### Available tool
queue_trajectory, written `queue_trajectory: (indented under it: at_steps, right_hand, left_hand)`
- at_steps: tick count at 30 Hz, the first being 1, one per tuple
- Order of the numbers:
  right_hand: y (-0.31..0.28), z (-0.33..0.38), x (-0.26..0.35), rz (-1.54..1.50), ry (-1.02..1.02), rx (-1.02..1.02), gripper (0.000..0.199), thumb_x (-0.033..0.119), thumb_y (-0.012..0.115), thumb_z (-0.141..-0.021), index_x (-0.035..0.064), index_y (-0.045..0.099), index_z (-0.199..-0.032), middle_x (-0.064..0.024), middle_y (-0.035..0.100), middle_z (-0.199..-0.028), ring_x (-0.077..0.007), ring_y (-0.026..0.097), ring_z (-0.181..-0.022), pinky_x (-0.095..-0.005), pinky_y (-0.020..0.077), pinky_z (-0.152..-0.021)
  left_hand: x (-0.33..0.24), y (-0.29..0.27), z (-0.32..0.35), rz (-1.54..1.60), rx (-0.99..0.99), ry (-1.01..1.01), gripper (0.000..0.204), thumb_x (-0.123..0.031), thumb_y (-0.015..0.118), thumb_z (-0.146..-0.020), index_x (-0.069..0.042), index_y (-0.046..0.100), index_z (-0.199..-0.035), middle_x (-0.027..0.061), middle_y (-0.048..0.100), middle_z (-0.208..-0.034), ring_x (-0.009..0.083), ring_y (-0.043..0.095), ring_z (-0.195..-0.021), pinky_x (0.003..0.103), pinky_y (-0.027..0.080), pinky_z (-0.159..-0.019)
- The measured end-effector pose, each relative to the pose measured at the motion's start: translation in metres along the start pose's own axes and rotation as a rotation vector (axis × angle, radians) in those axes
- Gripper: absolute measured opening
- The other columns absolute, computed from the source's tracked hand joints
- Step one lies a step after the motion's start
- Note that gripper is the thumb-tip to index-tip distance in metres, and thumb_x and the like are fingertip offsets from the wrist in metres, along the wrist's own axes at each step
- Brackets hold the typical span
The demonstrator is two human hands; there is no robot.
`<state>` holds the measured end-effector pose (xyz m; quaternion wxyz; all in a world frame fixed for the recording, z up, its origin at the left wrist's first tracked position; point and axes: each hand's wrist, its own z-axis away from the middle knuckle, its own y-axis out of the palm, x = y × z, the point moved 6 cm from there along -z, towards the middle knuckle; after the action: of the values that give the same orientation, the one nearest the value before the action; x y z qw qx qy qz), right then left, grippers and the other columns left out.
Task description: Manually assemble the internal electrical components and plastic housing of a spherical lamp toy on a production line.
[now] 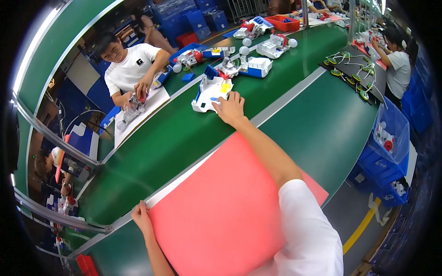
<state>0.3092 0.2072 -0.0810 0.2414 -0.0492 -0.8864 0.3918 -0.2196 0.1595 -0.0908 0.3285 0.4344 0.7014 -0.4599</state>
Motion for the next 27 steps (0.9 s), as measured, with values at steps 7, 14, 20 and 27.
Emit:
queue_trajectory:
  at_steps: [7, 14, 20, 27]
  right_hand:
    - [-0.017, -0.034, -0.04, 0.001, 0.013, -0.1, 0.082, 0.028, 0.079, -0.068, 0.0188, 0.044, -0.141, -0.022, 0.041, -0.135, -0.04, 0.037, -0.127, -0.0549, 0.032, -0.101]
    - [-0.023, -0.077, -0.117, 0.21, 0.266, -0.019, 0.104, 0.064, 0.08, -0.065, 0.0068, 0.042, -0.144, -0.0261, 0.04, -0.139, -0.0412, 0.032, -0.135, -0.0595, 0.0268, -0.105]
    - [-0.017, -0.067, -0.099, 0.152, 0.184, -0.105, 0.07, 0.053, 0.086, -0.065, 0.0104, 0.068, -0.118, -0.0203, 0.044, -0.128, -0.0369, 0.035, -0.126, -0.0545, 0.0282, -0.101]
    - [-0.018, -0.068, -0.09, -0.017, 0.24, -0.022, 0.067, 0.049, 0.09, -0.06, 0.0065, 0.073, -0.11, -0.0327, 0.028, -0.143, -0.0487, 0.019, -0.136, -0.0576, 0.0234, -0.108]
  left_hand:
    - [-0.005, -0.006, 0.006, 0.009, -0.013, -0.035, 0.044, -0.016, 0.06, -0.099, 0.001, 0.049, -0.06, -0.0001, 0.044, -0.059, 0.0068, 0.035, -0.057, 0.028, 0.027, -0.053]
    - [-0.005, -0.003, 0.006, -0.011, 0.001, -0.055, 0.045, -0.016, 0.059, -0.1, 0.001, 0.048, -0.06, 0.0008, 0.044, -0.06, 0.0072, 0.036, -0.057, 0.027, 0.028, -0.055]
    - [-0.006, -0.002, 0.007, -0.011, 0.01, -0.058, 0.046, -0.016, 0.059, -0.101, 0.001, 0.047, -0.06, 0.001, 0.043, -0.06, 0.0076, 0.036, -0.057, 0.027, 0.029, -0.055]
    - [0.005, -0.008, 0.005, -0.027, 0.014, -0.035, 0.045, -0.015, 0.059, -0.1, 0.002, 0.049, -0.06, 0.0, 0.04, -0.061, 0.0073, 0.033, -0.058, 0.028, 0.026, -0.053]
